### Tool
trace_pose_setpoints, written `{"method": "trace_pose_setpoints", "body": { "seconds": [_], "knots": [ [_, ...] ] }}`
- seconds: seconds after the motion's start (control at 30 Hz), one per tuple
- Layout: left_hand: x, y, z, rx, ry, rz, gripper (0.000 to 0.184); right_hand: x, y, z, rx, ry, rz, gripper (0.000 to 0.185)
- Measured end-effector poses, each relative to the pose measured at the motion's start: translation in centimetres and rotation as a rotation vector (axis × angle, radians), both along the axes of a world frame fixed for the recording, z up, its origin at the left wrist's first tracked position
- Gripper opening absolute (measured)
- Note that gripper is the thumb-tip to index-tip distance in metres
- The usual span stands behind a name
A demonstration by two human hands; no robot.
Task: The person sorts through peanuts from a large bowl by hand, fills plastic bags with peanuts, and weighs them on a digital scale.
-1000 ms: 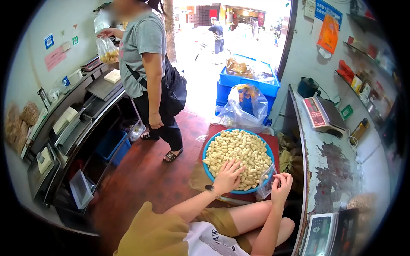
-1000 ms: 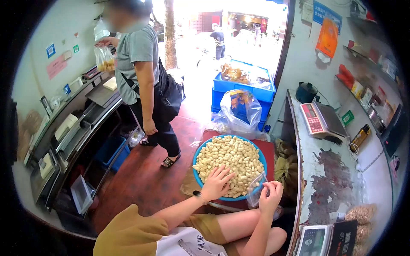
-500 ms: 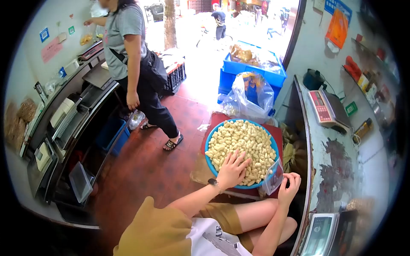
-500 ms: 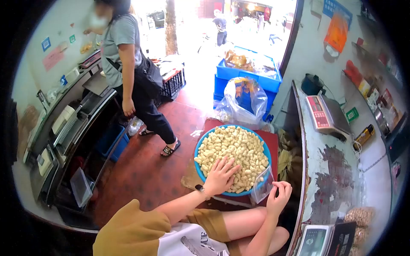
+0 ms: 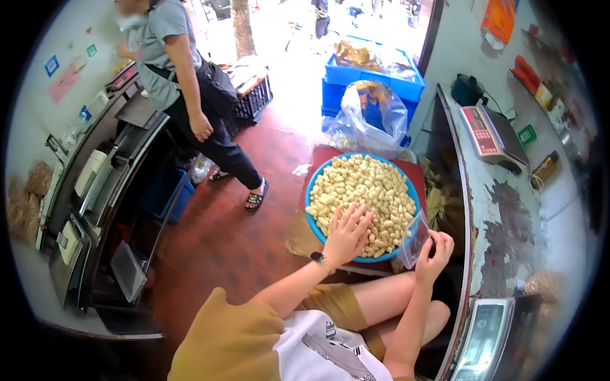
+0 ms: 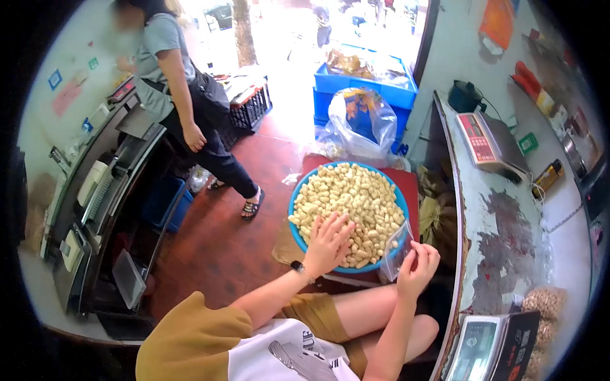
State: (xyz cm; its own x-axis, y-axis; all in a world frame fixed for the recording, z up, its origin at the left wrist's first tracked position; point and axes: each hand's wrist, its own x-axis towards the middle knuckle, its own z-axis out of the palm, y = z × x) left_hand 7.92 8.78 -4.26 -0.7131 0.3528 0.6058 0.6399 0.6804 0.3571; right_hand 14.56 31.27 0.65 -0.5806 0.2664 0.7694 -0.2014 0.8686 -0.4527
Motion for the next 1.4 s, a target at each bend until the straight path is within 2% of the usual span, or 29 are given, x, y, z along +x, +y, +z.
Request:
{"method": "trace_pose_setpoints", "body": {
  "seconds": [0.27, 0.3, 0.43, 0.53, 0.57, 0.63, 0.7, 0.73, 0.8, 0.83, 0.93, 1.03, 1.33, 1.4],
  "knots": [
    [0.2, 0.0, -0.5, 0.037, 0.093, 0.041, 0.041, 0.3, 0.3, -0.1, -0.078, 0.060, -0.009, 0.014],
    [0.4, -0.1, -0.3, 0.077, 0.106, 0.057, 0.035, 0.4, 0.1, -0.1, -0.115, 0.052, 0.007, 0.014],
    [0.2, -0.9, -1.0, 0.275, 0.015, 0.101, 0.030, 0.7, -0.5, 0.5, -0.055, 0.095, -0.002, 0.015],
    [-0.4, -2.8, 0.0, 0.164, 0.031, 0.253, 0.034, 1.5, -1.6, 0.8, 0.027, 0.118, 0.025, 0.016],
    [-0.5, -3.5, 0.7, 0.137, -0.014, 0.301, 0.042, 1.9, -2.6, 1.4, 0.070, 0.122, 0.038, 0.017],
    [-1.9, -4.4, 0.2, 0.126, -0.026, 0.408, 0.046, 2.7, -4.9, 1.4, 0.110, 0.073, 0.098, 0.022],
    [-3.7, -4.8, -0.7, 0.120, -0.029, 0.478, 0.051, 2.4, -7.7, -0.1, 0.118, 0.087, 0.263, 0.029],
    [-4.7, -4.5, -1.5, 0.192, -0.070, 0.454, 0.051, 2.1, -9.1, -0.6, 0.158, 0.048, 0.318, 0.032],
    [-5.7, -4.0, -3.0, 0.332, -0.158, 0.402, 0.052, 1.4, -12.7, -0.9, 0.068, -0.079, 0.438, 0.036],
    [-5.9, -3.9, -3.5, 0.124, -0.086, 0.460, 0.051, 1.0, -13.8, -1.2, 0.014, -0.216, 0.494, 0.040],
    [-6.2, -4.0, -3.6, 0.274, -0.175, 0.401, 0.048, -1.6, -16.0, -1.7, 0.063, -0.302, 0.460, 0.051],
    [-6.4, -4.3, -3.7, 0.297, -0.162, 0.350, 0.040, -4.5, -16.9, -3.0, 0.312, -0.363, 0.248, 0.058],
    [-6.5, -4.2, -3.5, 0.275, -0.142, 0.282, 0.040, -7.3, -14.1, -5.3, 0.510, -0.386, 0.119, 0.059],
    [-6.6, -4.2, -3.2, 0.270, -0.168, 0.253, 0.042, -7.5, -14.0, -5.1, 0.471, -0.401, 0.084, 0.060]
  ]
}}
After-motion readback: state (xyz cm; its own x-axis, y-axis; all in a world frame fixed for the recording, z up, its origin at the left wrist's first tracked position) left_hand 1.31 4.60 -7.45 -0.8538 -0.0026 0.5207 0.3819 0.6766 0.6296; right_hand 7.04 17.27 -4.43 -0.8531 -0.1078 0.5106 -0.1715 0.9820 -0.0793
